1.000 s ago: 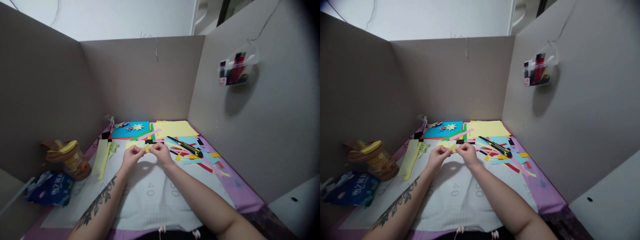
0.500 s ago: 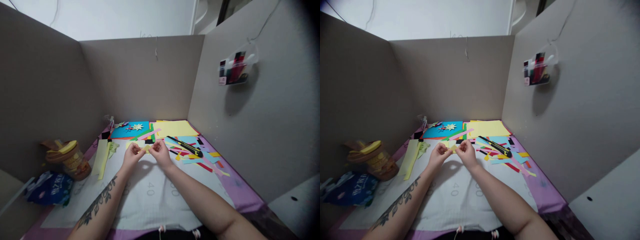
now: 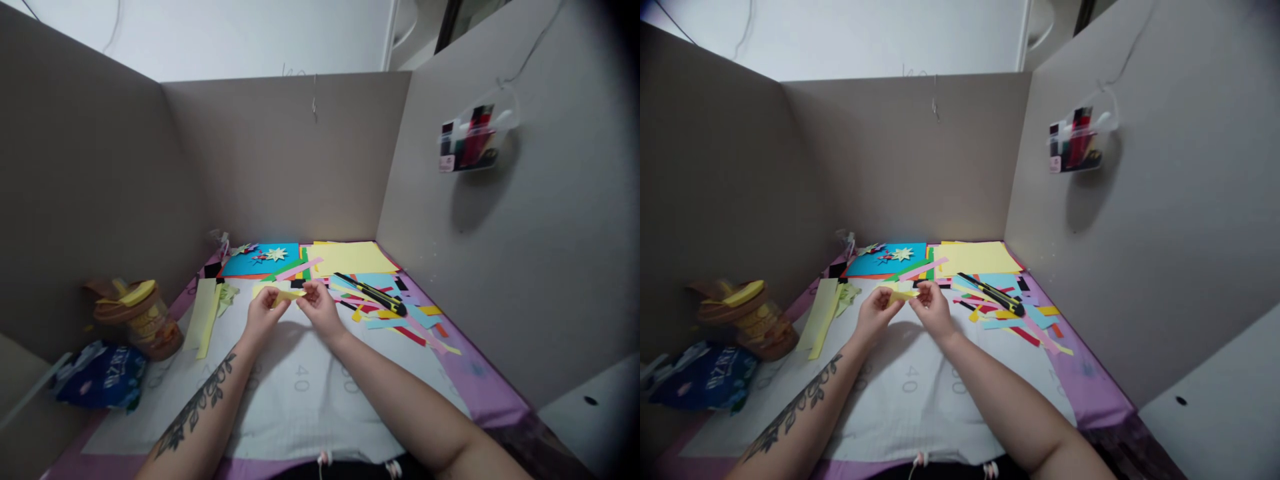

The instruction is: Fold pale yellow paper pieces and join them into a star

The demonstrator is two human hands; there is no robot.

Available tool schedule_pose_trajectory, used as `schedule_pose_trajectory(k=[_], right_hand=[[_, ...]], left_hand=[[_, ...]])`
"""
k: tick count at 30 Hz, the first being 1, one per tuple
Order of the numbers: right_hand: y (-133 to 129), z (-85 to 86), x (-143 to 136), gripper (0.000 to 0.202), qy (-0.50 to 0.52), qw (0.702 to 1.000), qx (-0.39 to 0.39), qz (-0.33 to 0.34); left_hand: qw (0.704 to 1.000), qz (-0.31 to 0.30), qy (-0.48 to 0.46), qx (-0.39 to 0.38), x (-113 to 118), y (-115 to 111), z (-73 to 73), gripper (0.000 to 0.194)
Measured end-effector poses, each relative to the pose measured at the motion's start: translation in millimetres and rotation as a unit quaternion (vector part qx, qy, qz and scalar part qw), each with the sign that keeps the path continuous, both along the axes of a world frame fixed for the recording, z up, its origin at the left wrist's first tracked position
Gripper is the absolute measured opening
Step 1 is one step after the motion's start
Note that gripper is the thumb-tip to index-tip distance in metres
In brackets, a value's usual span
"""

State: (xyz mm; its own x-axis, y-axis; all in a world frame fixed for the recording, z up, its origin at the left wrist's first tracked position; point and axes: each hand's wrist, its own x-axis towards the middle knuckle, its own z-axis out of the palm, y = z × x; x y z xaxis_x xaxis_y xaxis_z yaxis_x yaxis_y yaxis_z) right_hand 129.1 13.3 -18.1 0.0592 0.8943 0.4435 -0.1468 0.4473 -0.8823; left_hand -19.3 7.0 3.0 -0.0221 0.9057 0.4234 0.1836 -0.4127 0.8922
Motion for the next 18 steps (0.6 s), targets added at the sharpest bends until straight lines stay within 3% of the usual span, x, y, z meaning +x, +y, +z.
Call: schedule_pose_trajectory(k=[4,10,14,18], right_hand=[[1.4,1.4,2.5,0.025,0.059,0.998,-0.006,0.012],[-1.3,3.6,5.2,0.015,-0.012,1.000,-0.021,-0.001],[1.5,1.9,6.9,0.015,-0.014,1.000,-0.027,-0.007],[4.1,0.5,9.3,0.013,-0.022,0.999,-0.012,-0.022]], left_hand=[[0.997,0.036,0.059,0.043,-1.9,-2.9,2.2,0.017],[0.992,0.050,0.092,0.073,-4.1,-5.2,3.1,0.015],[0.996,0.038,0.066,0.039,-3.0,-2.8,2.3,0.016],[1.000,-0.016,0.002,-0.011,-2.1,2.7,-2.1,0.026]])
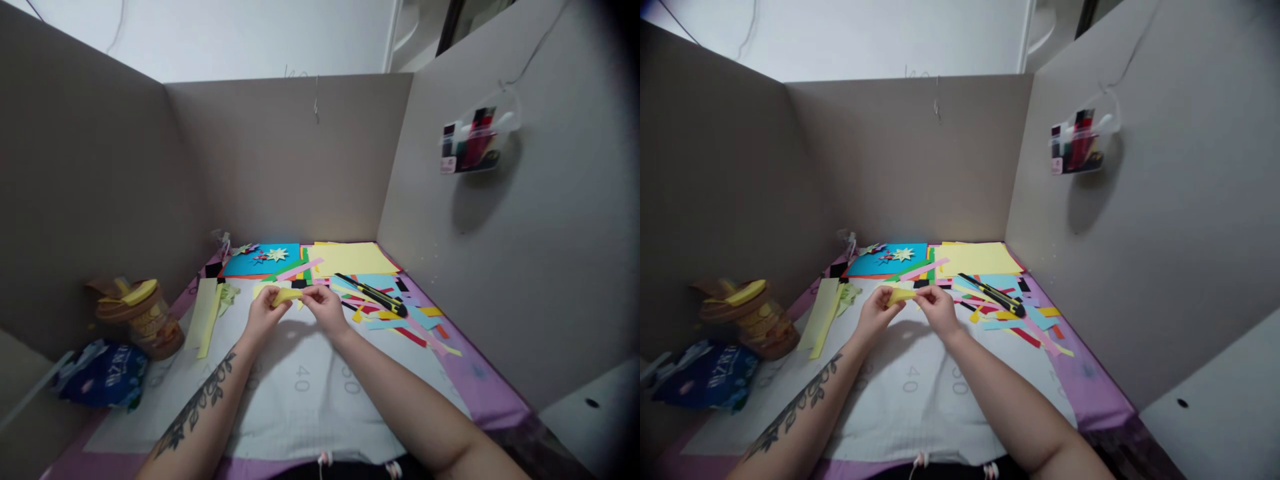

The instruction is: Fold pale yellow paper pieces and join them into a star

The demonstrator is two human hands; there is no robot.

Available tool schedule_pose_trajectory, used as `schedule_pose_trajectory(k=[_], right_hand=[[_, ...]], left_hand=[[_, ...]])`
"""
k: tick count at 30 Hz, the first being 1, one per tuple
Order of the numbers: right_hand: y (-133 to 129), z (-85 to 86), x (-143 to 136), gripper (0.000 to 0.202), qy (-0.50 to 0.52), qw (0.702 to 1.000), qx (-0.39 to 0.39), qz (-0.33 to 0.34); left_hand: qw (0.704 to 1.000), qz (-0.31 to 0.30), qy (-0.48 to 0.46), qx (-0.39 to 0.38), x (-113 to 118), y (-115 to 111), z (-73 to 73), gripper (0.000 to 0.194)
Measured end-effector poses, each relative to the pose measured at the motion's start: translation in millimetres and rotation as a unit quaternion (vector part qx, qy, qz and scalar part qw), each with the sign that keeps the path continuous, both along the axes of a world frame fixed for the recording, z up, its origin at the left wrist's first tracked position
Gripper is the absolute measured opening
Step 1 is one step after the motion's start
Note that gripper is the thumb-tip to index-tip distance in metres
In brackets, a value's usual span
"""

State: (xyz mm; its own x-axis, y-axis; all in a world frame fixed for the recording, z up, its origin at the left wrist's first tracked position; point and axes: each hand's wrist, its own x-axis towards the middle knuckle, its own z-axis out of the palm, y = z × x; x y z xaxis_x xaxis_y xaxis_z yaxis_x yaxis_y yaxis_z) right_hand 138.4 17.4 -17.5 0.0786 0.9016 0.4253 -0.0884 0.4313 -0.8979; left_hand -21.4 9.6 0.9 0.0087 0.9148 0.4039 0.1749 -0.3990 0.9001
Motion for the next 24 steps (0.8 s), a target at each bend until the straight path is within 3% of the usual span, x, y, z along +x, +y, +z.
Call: schedule_pose_trajectory(k=[11,14,19,24], right_hand=[[-1.6,6.5,3.8,0.012,-0.004,0.999,0.007,0.044],[1.0,7.3,5.9,0.013,0.008,0.999,-0.001,0.048],[4.9,4.2,8.0,0.013,-0.014,0.999,-0.010,0.035],[-2.4,8.9,8.5,0.010,-0.134,0.986,0.096,0.002]], left_hand=[[0.987,-0.115,0.003,-0.114,-2.0,0.4,2.1,0.033],[0.988,-0.106,-0.007,-0.113,-1.2,-0.3,3.0,0.033],[0.996,-0.027,-0.002,-0.091,2.3,-2.9,5.4,0.027],[0.994,-0.011,0.102,-0.038,4.1,-7.4,4.2,0.008]])
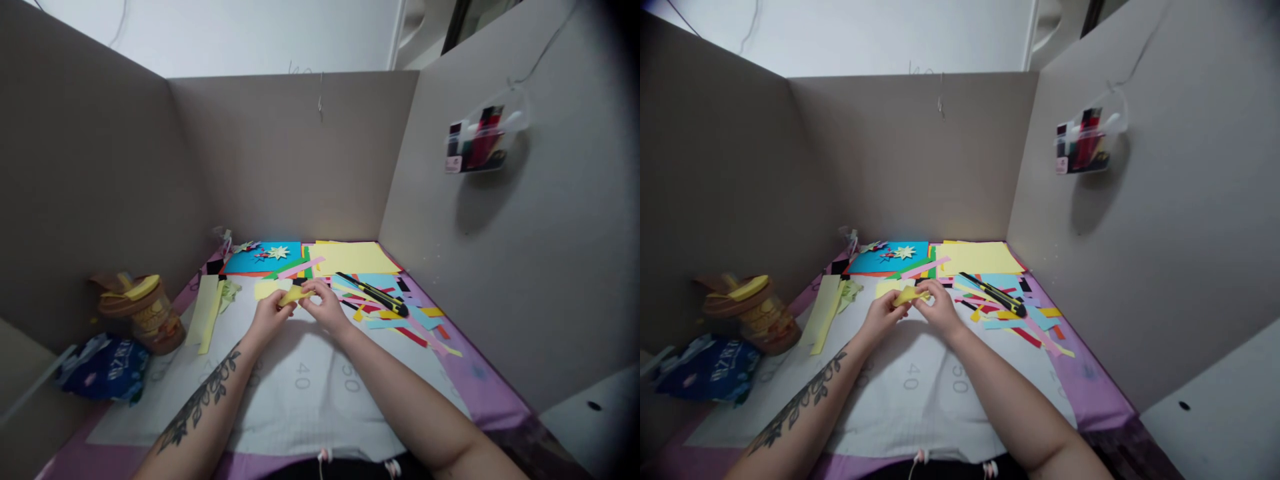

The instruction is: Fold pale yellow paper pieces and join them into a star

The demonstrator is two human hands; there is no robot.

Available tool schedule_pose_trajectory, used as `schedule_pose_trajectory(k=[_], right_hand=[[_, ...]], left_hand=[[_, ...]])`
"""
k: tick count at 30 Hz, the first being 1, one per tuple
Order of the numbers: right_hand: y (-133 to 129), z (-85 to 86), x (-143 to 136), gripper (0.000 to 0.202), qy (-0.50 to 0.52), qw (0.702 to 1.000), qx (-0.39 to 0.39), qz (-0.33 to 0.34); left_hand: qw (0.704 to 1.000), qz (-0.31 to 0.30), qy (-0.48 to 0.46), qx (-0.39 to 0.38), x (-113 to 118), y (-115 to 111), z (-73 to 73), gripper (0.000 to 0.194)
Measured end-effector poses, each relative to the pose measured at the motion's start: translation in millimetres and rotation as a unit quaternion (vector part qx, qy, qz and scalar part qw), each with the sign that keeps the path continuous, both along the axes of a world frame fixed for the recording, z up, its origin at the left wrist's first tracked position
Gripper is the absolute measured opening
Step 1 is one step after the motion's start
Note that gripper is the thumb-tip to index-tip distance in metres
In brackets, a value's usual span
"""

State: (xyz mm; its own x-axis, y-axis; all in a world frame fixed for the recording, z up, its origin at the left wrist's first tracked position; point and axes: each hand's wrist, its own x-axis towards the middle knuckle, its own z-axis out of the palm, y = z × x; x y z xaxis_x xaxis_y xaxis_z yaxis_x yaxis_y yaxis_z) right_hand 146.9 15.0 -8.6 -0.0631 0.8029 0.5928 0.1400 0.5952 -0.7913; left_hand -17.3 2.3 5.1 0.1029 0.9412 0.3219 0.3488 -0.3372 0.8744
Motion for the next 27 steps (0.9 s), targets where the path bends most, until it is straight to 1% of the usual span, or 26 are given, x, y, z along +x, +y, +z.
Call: schedule_pose_trajectory(k=[2,3,6,9,11,14,17,21,27], right_hand=[[-4.3,2.5,-1.1,0.005,-0.024,0.999,0.033,0.011],[-6.0,3.1,-1.7,0.004,-0.027,0.999,0.035,0.018],[-7.7,2.4,-2.9,0.008,-0.007,1.000,-0.007,0.026],[-4.8,-0.2,-1.4,0.010,0.022,0.998,-0.059,0.001],[-2.1,-1.4,0.4,0.012,0.034,0.997,-0.071,-0.009],[-0.3,-1.8,2.3,0.013,0.044,0.997,-0.064,-0.003],[-1.5,-1.4,2.2,0.013,0.045,0.997,-0.057,0.008],[-3.0,-1.7,1.3,0.013,0.047,0.997,-0.065,-0.001],[-3.9,-1.2,0.4,0.012,0.066,0.995,-0.071,-0.006]], left_hand=[[0.999,-0.015,0.027,0.017,0.1,-0.9,-1.5,0.005],[0.999,-0.025,0.032,0.019,0.0,-1.0,-2.1,0.006],[0.999,-0.047,0.022,0.015,-0.7,-0.9,-2.4,0.011],[0.999,-0.042,0.001,0.010,-2.2,-0.5,-1.5,0.016],[0.999,-0.035,-0.014,0.003,-3.1,0.0,-1.1,0.016],[0.998,-0.038,-0.046,-0.027,-3.4,0.5,-0.9,0.018],[0.994,-0.049,-0.082,-0.057,-2.5,0.4,-0.1,0.026],[0.991,-0.043,-0.107,-0.060,-1.3,-0.6,0.6,0.029],[0.992,-0.041,-0.106,-0.059,-1.4,-0.2,-1.8,0.027]])
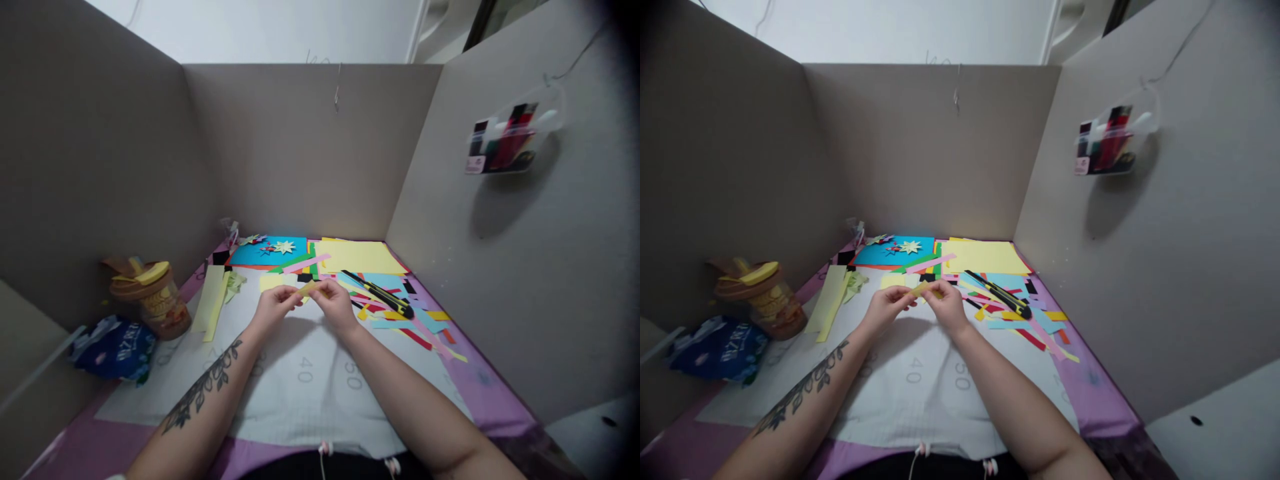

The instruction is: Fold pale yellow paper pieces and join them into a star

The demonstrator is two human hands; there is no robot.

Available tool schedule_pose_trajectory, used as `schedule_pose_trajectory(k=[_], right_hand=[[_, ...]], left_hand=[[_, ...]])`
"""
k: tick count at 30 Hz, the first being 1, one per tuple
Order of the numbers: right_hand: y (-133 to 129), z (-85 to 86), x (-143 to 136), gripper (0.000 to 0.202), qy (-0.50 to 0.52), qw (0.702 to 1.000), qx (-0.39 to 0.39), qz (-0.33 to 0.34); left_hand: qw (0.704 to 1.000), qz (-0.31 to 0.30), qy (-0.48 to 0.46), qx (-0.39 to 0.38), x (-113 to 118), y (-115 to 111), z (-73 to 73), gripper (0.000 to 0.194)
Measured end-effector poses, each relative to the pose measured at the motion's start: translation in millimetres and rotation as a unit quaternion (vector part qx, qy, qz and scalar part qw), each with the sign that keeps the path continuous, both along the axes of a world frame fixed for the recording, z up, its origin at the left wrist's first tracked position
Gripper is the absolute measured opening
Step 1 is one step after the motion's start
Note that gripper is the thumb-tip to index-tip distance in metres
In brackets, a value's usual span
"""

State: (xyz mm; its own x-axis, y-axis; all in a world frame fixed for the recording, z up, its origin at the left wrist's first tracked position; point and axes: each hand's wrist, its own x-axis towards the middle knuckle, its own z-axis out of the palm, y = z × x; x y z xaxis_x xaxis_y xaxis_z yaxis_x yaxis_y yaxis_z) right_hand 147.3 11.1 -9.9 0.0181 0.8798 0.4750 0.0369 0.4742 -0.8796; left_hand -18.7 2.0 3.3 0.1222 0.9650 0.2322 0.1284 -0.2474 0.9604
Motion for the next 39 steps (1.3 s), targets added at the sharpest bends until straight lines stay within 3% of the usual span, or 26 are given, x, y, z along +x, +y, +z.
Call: schedule_pose_trajectory(k=[13,21,29,34,39], right_hand=[[3.5,-2.5,-2.1,0.019,0.072,0.997,-0.015,0.007],[5.4,-2.2,-1.2,0.030,0.113,0.987,-0.057,0.097],[6.1,-5.8,-0.4,0.028,0.101,0.993,-0.001,0.052],[3.0,0.8,4.2,0.016,0.034,0.997,0.031,0.060],[2.3,5.1,7.2,0.019,0.033,0.998,0.010,0.043]], left_hand=[[1.000,0.015,0.023,-0.005,0.1,-0.2,-0.7,0.028],[0.997,0.020,0.077,0.013,-1.0,-1.9,1.5,0.028],[0.995,0.021,0.089,0.027,-4.9,1.6,-2.0,0.028],[0.995,0.013,0.091,0.023,-6.7,-0.9,4.2,0.025],[0.993,-0.004,0.117,0.028,-6.9,-4.3,7.9,0.025]])
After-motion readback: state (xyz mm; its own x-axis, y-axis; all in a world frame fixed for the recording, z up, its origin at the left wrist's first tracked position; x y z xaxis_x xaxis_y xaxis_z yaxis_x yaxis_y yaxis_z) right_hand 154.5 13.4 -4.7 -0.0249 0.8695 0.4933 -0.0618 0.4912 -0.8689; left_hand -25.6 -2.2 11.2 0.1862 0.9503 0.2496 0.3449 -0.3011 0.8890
